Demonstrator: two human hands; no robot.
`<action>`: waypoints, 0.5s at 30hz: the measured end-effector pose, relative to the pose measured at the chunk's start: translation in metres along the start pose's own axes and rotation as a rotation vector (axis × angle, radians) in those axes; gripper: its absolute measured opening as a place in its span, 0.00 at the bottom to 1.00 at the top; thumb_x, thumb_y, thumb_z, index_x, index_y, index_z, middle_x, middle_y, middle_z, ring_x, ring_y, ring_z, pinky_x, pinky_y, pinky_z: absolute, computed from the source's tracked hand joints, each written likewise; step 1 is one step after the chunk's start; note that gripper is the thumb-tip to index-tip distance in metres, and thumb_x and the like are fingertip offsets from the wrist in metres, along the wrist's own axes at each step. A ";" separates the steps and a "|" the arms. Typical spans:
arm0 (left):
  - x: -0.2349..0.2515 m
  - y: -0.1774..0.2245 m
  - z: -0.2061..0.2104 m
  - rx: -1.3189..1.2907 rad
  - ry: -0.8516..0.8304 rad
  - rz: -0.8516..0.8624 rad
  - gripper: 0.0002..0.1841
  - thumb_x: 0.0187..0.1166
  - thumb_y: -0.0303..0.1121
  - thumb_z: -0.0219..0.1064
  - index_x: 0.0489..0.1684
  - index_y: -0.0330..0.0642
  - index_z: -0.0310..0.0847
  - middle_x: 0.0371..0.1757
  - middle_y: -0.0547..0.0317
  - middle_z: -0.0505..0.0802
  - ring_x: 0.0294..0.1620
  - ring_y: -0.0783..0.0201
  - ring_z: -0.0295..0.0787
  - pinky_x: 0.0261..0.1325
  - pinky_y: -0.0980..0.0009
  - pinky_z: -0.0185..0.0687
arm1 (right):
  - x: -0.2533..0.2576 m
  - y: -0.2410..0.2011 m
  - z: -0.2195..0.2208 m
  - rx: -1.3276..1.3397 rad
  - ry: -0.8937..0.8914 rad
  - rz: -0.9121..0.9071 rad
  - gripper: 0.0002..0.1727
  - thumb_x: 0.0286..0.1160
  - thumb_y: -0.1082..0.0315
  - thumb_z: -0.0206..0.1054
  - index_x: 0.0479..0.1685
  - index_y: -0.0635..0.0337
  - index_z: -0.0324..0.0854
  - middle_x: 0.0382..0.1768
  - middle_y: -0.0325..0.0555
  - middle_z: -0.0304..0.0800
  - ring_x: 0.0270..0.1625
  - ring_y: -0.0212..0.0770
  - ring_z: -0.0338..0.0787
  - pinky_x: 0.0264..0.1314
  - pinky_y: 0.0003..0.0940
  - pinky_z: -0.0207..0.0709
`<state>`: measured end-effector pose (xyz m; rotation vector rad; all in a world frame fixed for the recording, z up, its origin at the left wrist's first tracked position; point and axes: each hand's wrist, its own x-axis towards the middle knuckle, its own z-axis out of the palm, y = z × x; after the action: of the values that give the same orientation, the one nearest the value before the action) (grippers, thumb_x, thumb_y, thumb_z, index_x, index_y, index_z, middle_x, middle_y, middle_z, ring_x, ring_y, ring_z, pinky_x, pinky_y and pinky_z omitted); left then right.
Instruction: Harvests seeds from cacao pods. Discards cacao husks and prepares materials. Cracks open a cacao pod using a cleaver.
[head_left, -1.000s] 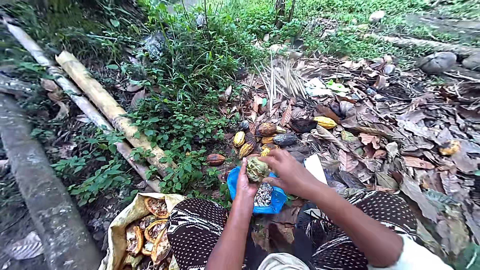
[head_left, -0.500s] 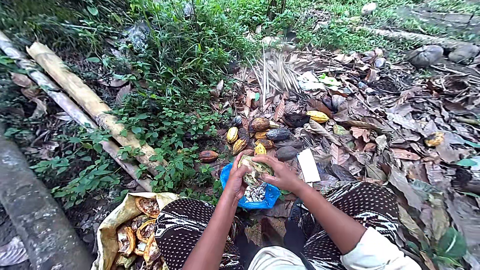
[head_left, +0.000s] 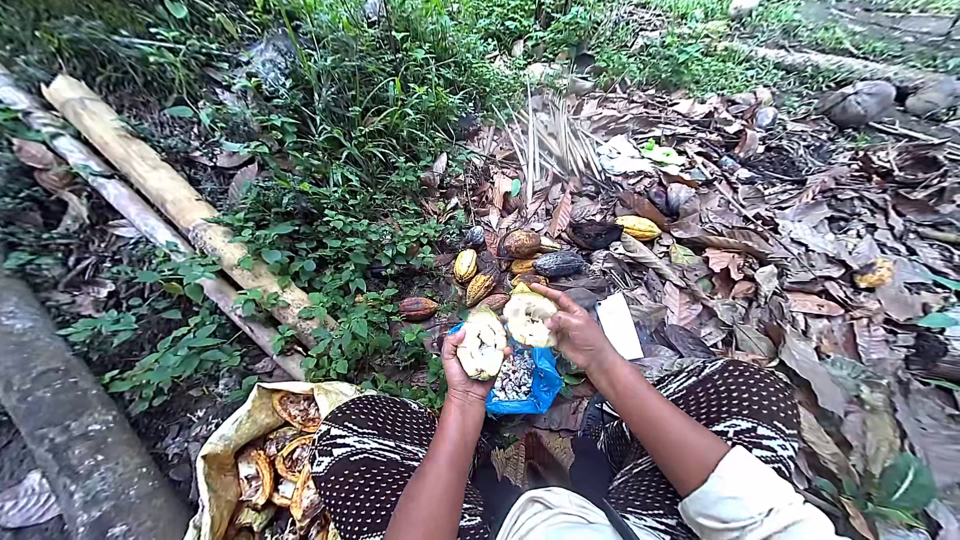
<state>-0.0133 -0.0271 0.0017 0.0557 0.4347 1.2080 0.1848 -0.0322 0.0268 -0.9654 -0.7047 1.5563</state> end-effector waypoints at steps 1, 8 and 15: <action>0.001 0.002 -0.002 -0.068 -0.019 0.004 0.24 0.74 0.46 0.58 0.56 0.32 0.76 0.48 0.30 0.91 0.41 0.40 0.93 0.39 0.52 0.93 | 0.001 0.000 -0.001 0.010 0.035 0.026 0.30 0.78 0.82 0.50 0.79 0.52 0.76 0.57 0.54 0.89 0.47 0.46 0.91 0.51 0.46 0.88; -0.002 0.003 -0.003 0.030 -0.033 0.023 0.27 0.71 0.51 0.59 0.63 0.42 0.77 0.63 0.34 0.89 0.53 0.33 0.91 0.42 0.38 0.89 | -0.001 0.001 0.002 -0.032 0.058 0.142 0.23 0.80 0.84 0.46 0.67 0.58 0.77 0.49 0.49 0.88 0.44 0.41 0.90 0.50 0.40 0.87; -0.002 -0.005 -0.004 0.050 -0.043 0.070 0.23 0.69 0.49 0.65 0.55 0.42 0.82 0.55 0.40 0.92 0.46 0.44 0.94 0.35 0.49 0.91 | -0.004 0.000 0.008 -0.313 -0.059 0.217 0.34 0.71 0.89 0.57 0.80 0.54 0.70 0.65 0.55 0.84 0.52 0.46 0.90 0.51 0.43 0.87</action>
<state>-0.0105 -0.0313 -0.0031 0.1412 0.4282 1.2626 0.1784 -0.0355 0.0311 -1.2649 -0.9293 1.6990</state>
